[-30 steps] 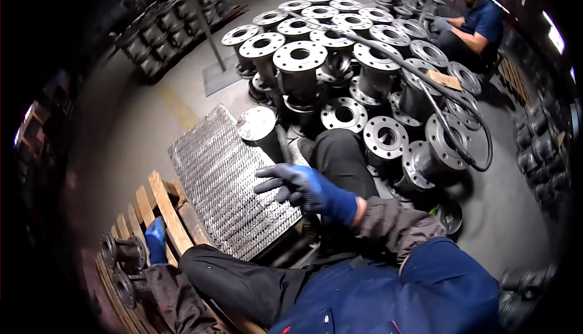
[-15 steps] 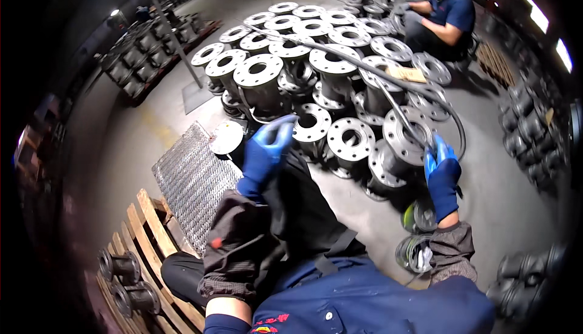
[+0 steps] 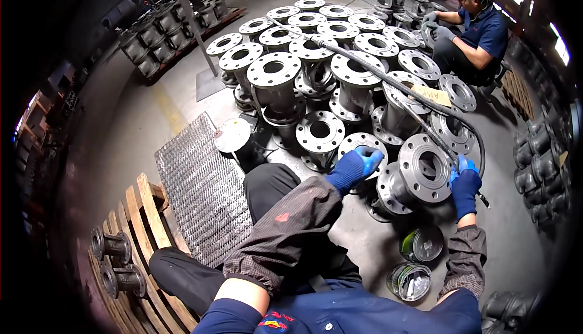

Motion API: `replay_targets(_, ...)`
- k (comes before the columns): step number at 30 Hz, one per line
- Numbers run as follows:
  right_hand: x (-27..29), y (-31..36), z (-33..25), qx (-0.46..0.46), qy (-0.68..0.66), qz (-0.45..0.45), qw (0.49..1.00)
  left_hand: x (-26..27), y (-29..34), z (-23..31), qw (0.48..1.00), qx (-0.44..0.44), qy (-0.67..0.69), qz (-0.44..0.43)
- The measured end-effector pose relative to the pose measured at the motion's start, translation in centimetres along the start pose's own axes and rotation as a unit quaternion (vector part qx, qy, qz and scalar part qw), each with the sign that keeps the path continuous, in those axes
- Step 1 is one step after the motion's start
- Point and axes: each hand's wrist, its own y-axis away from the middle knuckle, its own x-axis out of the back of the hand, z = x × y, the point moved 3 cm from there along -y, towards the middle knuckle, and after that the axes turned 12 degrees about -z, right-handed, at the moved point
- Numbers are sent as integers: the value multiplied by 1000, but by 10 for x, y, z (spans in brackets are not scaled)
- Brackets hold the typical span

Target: The person holds a metal pipe fitting and uses a small tool to scrape and clean the interior and exterior surfaces. The person turns the part over several times to reach different areas and moves it onto a wooden pallet when finished.

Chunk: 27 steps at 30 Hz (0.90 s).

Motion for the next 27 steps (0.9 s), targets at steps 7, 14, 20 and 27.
replay_targets(7,2,18,0,-119,-113,70,984,-56,-63,39,989,37,-144,16)
replay_targets(14,-30,38,-39,-216,-471,0,856,-62,-108,-27,991,-73,-115,-10)
replay_targets(20,-34,36,-15,-130,-563,-29,816,-97,-18,-15,953,7,304,-5)
replay_targets(27,0,108,-118,-171,-624,26,762,-38,51,-41,942,-38,327,61)
